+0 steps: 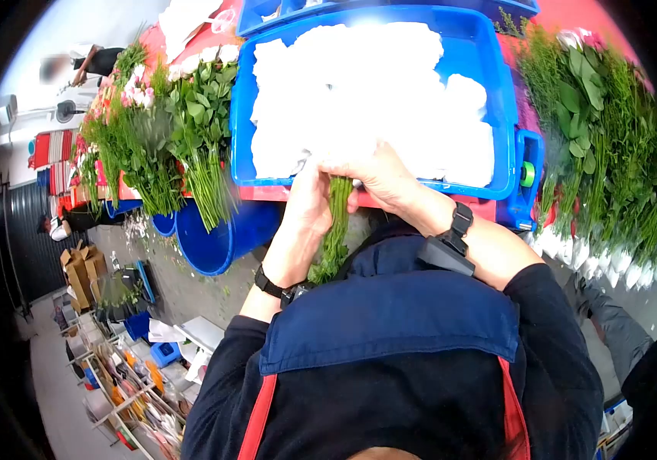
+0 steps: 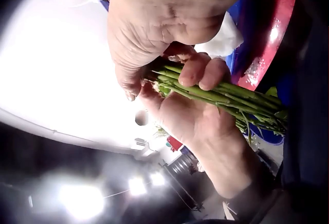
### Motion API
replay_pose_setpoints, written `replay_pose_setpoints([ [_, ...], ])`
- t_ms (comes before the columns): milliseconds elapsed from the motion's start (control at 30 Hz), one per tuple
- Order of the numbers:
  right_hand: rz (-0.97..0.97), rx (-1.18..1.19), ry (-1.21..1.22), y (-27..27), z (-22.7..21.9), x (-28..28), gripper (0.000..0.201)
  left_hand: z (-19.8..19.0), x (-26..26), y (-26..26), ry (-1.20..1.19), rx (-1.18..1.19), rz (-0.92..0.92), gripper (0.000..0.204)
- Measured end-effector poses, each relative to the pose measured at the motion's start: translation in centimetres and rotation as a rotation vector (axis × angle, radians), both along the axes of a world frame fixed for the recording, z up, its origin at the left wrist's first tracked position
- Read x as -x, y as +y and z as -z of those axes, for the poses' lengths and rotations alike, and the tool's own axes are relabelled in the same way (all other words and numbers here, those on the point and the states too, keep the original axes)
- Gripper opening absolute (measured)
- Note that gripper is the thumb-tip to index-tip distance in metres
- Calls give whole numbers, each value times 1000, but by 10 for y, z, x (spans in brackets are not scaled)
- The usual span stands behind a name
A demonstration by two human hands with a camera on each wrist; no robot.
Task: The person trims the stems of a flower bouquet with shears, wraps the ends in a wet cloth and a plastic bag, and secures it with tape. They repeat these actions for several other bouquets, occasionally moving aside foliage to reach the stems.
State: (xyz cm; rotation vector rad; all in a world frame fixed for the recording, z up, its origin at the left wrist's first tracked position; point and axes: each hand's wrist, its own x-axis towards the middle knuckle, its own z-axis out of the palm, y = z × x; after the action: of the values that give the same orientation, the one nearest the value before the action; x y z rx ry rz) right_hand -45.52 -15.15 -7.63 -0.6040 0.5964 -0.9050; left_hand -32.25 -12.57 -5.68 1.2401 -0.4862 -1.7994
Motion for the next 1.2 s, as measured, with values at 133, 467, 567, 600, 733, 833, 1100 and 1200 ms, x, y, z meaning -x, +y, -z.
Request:
replay_pose_setpoints([
  [133, 21, -74, -58, -3, 0, -13, 25, 10, -8, -3, -116, 37, 11, 34],
  [467, -27, 3, 84, -28, 25, -46, 28, 19, -41, -7, -75, 153, 76, 33],
  [567, -164, 31, -51, -35, 19, -35, 38, 22, -64, -12, -129, 144, 111, 30],
  [600, -34, 41, 95, -35, 16, -26, 37, 18, -70, -16, -151, 127, 106, 31],
  [733, 341, 1033, 1277, -55, 46, 23, 39, 10, -97, -29, -129, 67, 122, 29],
  [833, -6, 1098, 1394, -32, 51, 26, 41, 7, -104, -33, -148, 44, 108, 25],
  [1100, 196, 562, 1132, -20, 51, 20, 14, 16, -110, -35, -118, 63, 142, 20],
  [1200, 205, 271, 848, -21, 31, 21, 14, 10, -103, -28, -52, 59, 190, 21],
])
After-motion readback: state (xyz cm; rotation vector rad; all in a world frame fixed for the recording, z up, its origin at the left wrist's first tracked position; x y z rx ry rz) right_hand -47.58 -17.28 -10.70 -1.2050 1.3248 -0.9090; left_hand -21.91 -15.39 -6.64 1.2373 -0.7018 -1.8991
